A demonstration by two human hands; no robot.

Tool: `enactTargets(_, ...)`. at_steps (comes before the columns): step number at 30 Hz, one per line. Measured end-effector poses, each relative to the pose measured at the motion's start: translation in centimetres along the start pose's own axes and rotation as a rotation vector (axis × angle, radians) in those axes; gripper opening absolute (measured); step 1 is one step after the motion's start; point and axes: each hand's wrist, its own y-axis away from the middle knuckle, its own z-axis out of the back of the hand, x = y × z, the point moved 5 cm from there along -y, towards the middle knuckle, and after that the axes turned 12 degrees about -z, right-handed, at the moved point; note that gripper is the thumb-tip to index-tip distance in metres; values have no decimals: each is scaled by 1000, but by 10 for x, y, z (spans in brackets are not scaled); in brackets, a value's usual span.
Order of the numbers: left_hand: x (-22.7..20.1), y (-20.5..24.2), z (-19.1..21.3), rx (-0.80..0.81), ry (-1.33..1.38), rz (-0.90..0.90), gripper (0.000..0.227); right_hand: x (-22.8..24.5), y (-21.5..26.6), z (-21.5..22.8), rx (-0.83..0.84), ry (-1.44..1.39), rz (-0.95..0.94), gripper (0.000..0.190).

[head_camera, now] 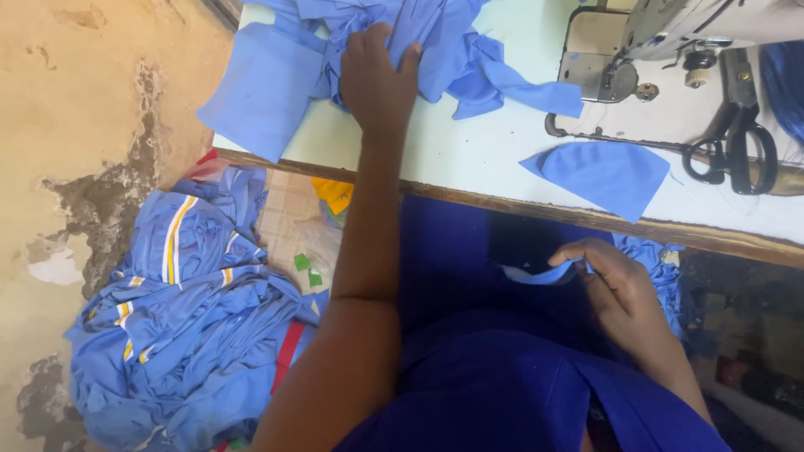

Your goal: Folding and trimming small blue fabric pieces at a sewing workstation

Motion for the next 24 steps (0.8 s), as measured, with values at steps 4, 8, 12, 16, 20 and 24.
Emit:
enactTargets(4,9,-19,29,-195,-94,-83,29,-13,-7,-1,6,1,-19,33)
enactTargets(8,25,-23,27,72,-147,-56,34,-2,-9,-8,34,-30,85,29)
enactTargets(12,-46,-35,108,-115,552,-101,17,-1,-15,-7,42,-167,-10,41)
enactTargets(16,-91,12,91,57,1301,203,24,-3,-24,-6,-82,-476,-132,49)
enactTargets(20,-164,90,76,335,1673,268,12,-12,-36,-4,-207,-541,-86,67)
enactTargets(24,-198,144,55,566,1955,485,30,-17,-35,-18,-263,-456,-95,14)
